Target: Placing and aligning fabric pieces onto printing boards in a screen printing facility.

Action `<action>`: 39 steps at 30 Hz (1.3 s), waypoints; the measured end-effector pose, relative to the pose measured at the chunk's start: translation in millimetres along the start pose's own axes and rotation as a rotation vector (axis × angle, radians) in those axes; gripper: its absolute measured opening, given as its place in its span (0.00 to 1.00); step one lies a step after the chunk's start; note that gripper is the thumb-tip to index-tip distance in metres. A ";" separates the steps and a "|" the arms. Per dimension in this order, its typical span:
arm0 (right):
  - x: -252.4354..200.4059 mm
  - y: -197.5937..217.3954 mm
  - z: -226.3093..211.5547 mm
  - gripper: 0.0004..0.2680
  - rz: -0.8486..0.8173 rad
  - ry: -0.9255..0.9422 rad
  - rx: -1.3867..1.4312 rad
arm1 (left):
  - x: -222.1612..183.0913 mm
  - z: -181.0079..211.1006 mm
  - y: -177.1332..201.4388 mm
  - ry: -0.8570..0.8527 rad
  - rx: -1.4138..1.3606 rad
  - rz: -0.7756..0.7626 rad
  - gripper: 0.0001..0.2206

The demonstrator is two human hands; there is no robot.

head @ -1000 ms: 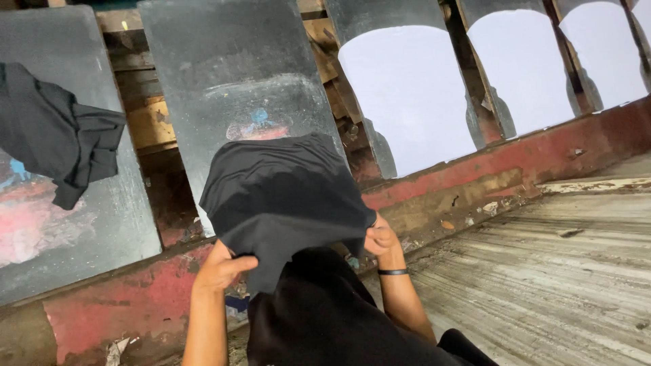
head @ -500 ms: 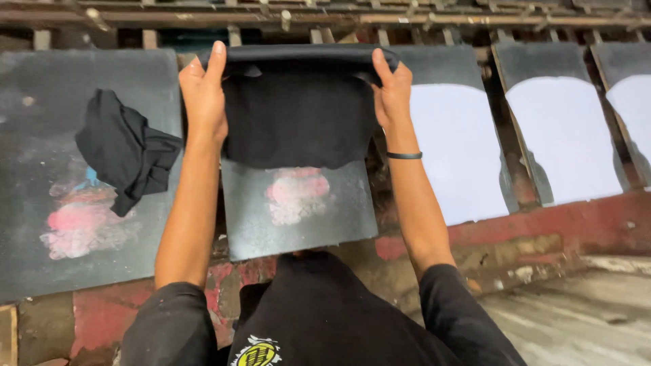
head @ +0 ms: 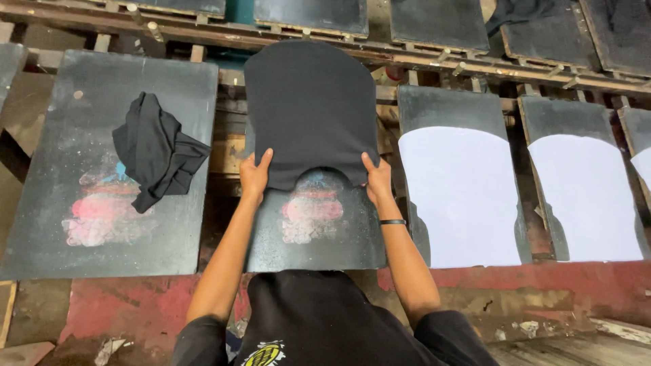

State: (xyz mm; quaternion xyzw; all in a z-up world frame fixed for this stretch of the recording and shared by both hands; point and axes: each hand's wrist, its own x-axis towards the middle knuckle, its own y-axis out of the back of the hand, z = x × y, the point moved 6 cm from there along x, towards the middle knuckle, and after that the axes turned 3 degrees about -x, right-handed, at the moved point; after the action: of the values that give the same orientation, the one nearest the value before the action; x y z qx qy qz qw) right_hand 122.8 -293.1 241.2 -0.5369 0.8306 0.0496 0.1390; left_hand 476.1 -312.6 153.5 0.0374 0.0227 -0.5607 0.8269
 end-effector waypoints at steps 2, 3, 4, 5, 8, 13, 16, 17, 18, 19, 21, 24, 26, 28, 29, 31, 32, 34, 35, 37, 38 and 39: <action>-13.4 4.4 34.0 0.07 -0.018 -0.143 -0.089 | 26.4 -123.2 7.6 0.281 0.054 0.002 0.10; -0.1 18.3 69.2 0.07 -0.015 -0.153 -0.092 | 4.9 -104.5 11.9 0.290 0.058 0.001 0.10; 12.7 33.7 105.1 0.07 0.004 -0.165 -0.105 | -17.5 -89.5 12.4 0.367 -0.004 -0.052 0.12; 22.0 50.5 143.7 0.07 0.023 -0.182 -0.119 | -43.2 -75.8 14.4 0.449 -0.066 -0.103 0.15; -60.7 45.2 83.1 0.08 0.071 -0.196 -0.165 | -80.7 -71.8 26.4 0.439 -0.013 -0.079 0.14; -93.5 87.7 130.3 0.07 0.095 -0.195 -0.155 | -145.7 -56.1 43.8 0.397 0.058 -0.055 0.09; -128.1 105.2 134.6 0.07 0.099 -0.191 -0.172 | -179.3 -69.6 57.3 0.428 -0.003 -0.044 0.09; -138.2 111.9 134.8 0.07 0.106 -0.185 -0.182 | -188.0 -74.0 61.3 0.417 -0.019 -0.042 0.10; -150.3 116.6 137.1 0.07 0.114 -0.202 -0.189 | -197.4 -78.9 66.2 0.435 -0.013 -0.046 0.10; -160.1 119.1 137.2 0.07 0.112 -0.190 -0.157 | -204.3 -81.8 71.3 0.426 0.014 -0.041 0.10; -173.6 128.0 146.6 0.07 0.114 -0.189 -0.130 | -219.5 -78.4 79.6 0.428 0.046 -0.039 0.11; -185.4 139.7 162.0 0.07 0.092 -0.170 -0.122 | -238.6 -61.7 87.8 0.411 0.064 -0.024 0.10; -194.5 139.4 161.3 0.06 0.079 -0.152 -0.101 | -247.2 -59.4 91.6 0.394 -0.019 -0.009 0.10; -198.9 142.2 164.1 0.06 0.073 -0.143 -0.102 | -251.6 -65.5 93.1 0.382 -0.027 -0.007 0.10; -199.7 142.3 164.6 0.06 0.066 -0.128 -0.098 | -252.4 -67.3 93.8 0.361 -0.036 -0.004 0.10; -206.8 139.5 158.5 0.06 0.057 -0.125 -0.106 | -256.1 -70.4 95.7 0.374 -0.024 0.000 0.10; -209.3 137.7 154.9 0.06 0.049 -0.117 -0.111 | -257.1 -72.0 96.1 0.381 -0.014 0.001 0.10; -215.7 138.0 151.4 0.06 0.042 -0.126 -0.123 | -259.9 -87.0 99.9 0.389 0.001 0.006 0.10; -217.3 136.1 149.9 0.06 0.033 -0.132 -0.133 | -259.8 -94.8 102.7 0.392 0.016 0.013 0.11; -220.7 137.0 150.3 0.06 0.035 -0.162 -0.143 | -264.7 -106.9 108.6 0.403 0.046 -0.004 0.11; -221.9 137.8 150.7 0.06 0.040 -0.186 -0.148 | -266.9 -112.7 110.5 0.407 0.074 -0.024 0.11; -221.9 139.2 153.5 0.06 0.041 -0.197 -0.151 | -269.4 -109.3 112.4 0.417 0.078 -0.023 0.11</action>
State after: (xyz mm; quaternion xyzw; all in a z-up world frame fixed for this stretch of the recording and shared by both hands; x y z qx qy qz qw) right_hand 109.3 -4.4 148.2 -0.5215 0.8176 0.1673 0.1779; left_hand 481.2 -12.3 70.2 0.1846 0.1720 -0.5507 0.7957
